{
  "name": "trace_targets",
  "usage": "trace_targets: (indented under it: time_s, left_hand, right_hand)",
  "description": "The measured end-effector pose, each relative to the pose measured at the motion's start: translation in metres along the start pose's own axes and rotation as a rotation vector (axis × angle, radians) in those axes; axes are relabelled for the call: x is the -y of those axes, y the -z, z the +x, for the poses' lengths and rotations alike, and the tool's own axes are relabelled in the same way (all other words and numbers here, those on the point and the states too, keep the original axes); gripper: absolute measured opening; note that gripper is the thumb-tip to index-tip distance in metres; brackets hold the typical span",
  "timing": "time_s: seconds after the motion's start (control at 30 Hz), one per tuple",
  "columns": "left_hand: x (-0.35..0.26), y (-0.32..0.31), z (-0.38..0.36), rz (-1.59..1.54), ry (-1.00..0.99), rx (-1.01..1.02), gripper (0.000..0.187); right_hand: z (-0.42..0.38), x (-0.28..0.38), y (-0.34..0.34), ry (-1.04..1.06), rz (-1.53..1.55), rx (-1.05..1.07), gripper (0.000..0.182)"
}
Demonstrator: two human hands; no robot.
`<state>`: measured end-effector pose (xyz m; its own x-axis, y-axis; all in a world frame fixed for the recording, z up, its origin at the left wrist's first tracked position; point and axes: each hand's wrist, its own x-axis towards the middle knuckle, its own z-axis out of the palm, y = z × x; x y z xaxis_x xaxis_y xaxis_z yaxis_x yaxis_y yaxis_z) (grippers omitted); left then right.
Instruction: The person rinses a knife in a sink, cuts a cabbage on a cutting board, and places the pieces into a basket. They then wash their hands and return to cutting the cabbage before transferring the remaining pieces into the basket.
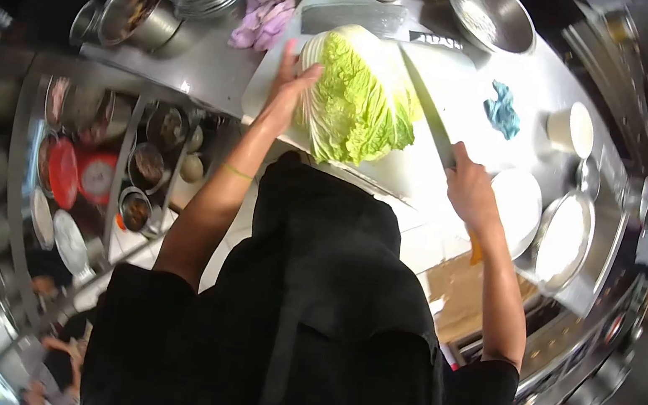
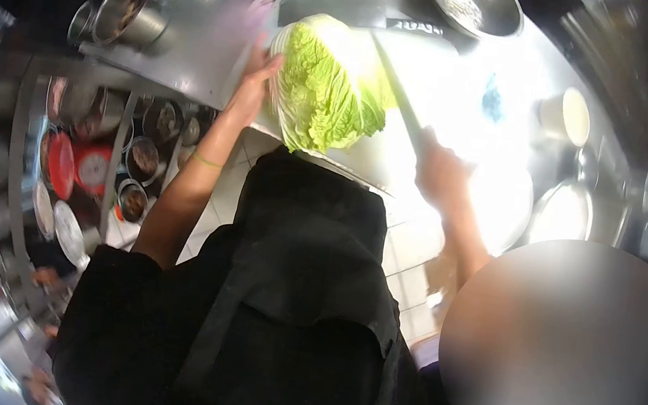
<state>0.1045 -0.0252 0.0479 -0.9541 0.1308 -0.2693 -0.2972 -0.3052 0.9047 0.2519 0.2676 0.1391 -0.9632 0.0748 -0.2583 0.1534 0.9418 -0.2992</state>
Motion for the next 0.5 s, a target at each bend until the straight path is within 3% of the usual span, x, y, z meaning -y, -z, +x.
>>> trace_targets:
  time_s: [0.07,0.17,0.33,0.4,0.43,0.47,0.5]
  left_hand:
    - [0.005,-0.036,-0.015,0.300,-0.173,-0.016,0.095]
    - [0.010,-0.042,-0.044,0.251,-0.170,-0.052,0.096]
    - [0.025,-0.044,-0.083,0.204,-0.151,-0.106,0.098]
    - [0.035,-0.045,-0.085,0.635,-0.263,-0.307,0.092]
    - [0.022,-0.060,-0.093,0.607,-0.450,-0.413,0.079]
    - [0.008,-0.076,-0.097,0.594,-0.454,-0.418,0.079]
    - [-0.003,-0.093,-0.100,0.853,-0.475,-0.385,0.073]
  right_hand:
    - [0.006,0.004,-0.005,0.150,0.099,0.035,0.028]
    - [-0.004,0.021,-0.002,0.149,0.065,0.137,0.024]
    - [-0.022,-0.005,0.020,0.241,0.071,0.195,0.023]
    - [-0.017,-0.015,0.034,0.309,0.149,0.189,0.020]
    - [-0.011,-0.020,0.041,0.299,0.178,0.204,0.020]
    - [-0.003,-0.022,0.048,0.246,0.239,0.257,0.020]
    - [0.010,-0.034,0.052,0.454,0.196,0.182,0.019]
